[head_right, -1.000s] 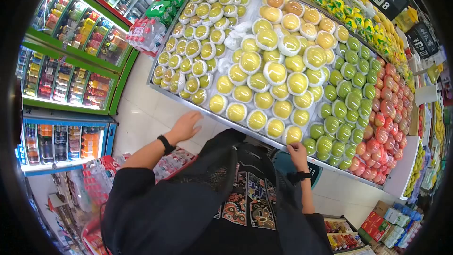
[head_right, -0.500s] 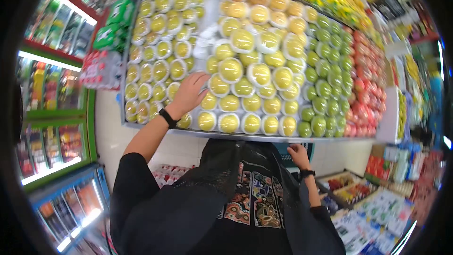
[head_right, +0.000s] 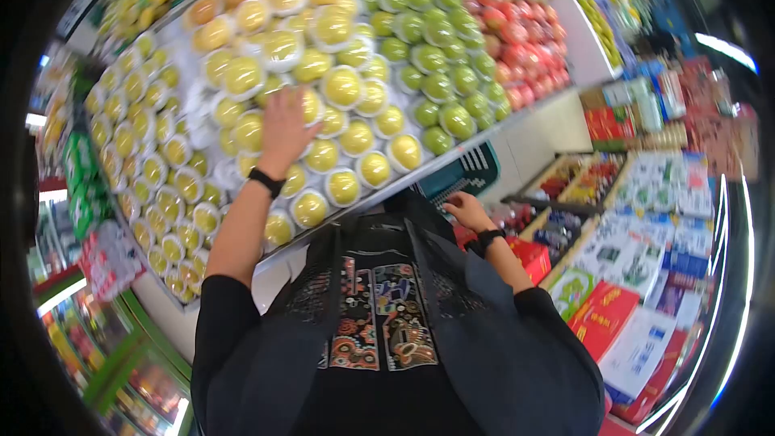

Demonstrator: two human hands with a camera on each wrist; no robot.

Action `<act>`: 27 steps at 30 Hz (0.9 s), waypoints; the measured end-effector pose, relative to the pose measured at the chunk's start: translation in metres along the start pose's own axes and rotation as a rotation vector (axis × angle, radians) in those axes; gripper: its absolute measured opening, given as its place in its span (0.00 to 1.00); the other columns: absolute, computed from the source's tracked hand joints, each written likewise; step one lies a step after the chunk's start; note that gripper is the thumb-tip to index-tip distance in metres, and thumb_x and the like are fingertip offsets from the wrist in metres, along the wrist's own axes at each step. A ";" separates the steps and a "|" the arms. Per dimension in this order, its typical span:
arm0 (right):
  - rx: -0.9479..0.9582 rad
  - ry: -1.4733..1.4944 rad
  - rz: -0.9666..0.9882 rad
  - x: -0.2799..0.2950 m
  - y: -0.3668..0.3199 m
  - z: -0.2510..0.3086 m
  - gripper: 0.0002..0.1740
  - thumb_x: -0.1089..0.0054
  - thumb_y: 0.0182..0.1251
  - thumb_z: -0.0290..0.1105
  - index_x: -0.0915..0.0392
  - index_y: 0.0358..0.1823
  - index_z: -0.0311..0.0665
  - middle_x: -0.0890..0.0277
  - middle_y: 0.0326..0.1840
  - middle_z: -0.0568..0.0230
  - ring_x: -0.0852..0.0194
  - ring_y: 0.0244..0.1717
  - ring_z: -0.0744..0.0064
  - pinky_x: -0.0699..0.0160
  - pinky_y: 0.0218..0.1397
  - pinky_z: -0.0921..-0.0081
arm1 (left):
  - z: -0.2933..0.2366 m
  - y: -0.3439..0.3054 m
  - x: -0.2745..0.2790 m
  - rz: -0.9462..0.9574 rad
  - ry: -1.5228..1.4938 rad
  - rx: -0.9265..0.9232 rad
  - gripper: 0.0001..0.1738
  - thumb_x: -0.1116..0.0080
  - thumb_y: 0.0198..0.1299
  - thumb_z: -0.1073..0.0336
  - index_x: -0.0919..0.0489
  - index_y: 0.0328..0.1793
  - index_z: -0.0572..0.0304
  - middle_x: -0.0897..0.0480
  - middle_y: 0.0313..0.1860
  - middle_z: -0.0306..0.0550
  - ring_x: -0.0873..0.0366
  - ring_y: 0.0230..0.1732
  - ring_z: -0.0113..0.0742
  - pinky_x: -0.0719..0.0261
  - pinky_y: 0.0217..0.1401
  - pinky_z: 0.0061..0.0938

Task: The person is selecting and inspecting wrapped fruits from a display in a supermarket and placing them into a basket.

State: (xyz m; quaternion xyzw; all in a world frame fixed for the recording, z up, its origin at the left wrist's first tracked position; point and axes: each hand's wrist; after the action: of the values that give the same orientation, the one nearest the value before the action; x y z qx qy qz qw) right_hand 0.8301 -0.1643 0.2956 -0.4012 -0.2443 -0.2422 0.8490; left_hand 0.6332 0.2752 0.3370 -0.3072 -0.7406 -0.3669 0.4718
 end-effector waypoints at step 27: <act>-0.201 0.133 0.090 0.105 0.131 -0.236 0.20 0.29 0.61 0.44 0.15 0.42 0.31 0.14 0.37 0.48 0.14 0.43 0.56 0.18 0.49 0.64 | -0.182 -0.075 -0.043 0.234 0.005 0.137 0.41 0.30 0.57 0.63 0.33 0.76 0.61 0.42 0.80 0.65 0.49 0.81 0.66 0.48 0.80 0.56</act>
State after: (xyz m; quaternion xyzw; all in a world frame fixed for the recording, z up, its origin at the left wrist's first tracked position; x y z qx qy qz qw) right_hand 1.0422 -0.3020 0.1543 -0.4778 -0.1437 -0.2531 0.8289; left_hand 0.6750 0.0786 0.3307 -0.3575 -0.7219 -0.2585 0.5331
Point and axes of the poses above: each hand's wrist, its own y-axis towards the middle knuckle, its own x-axis out of the back of the hand, z = x × y
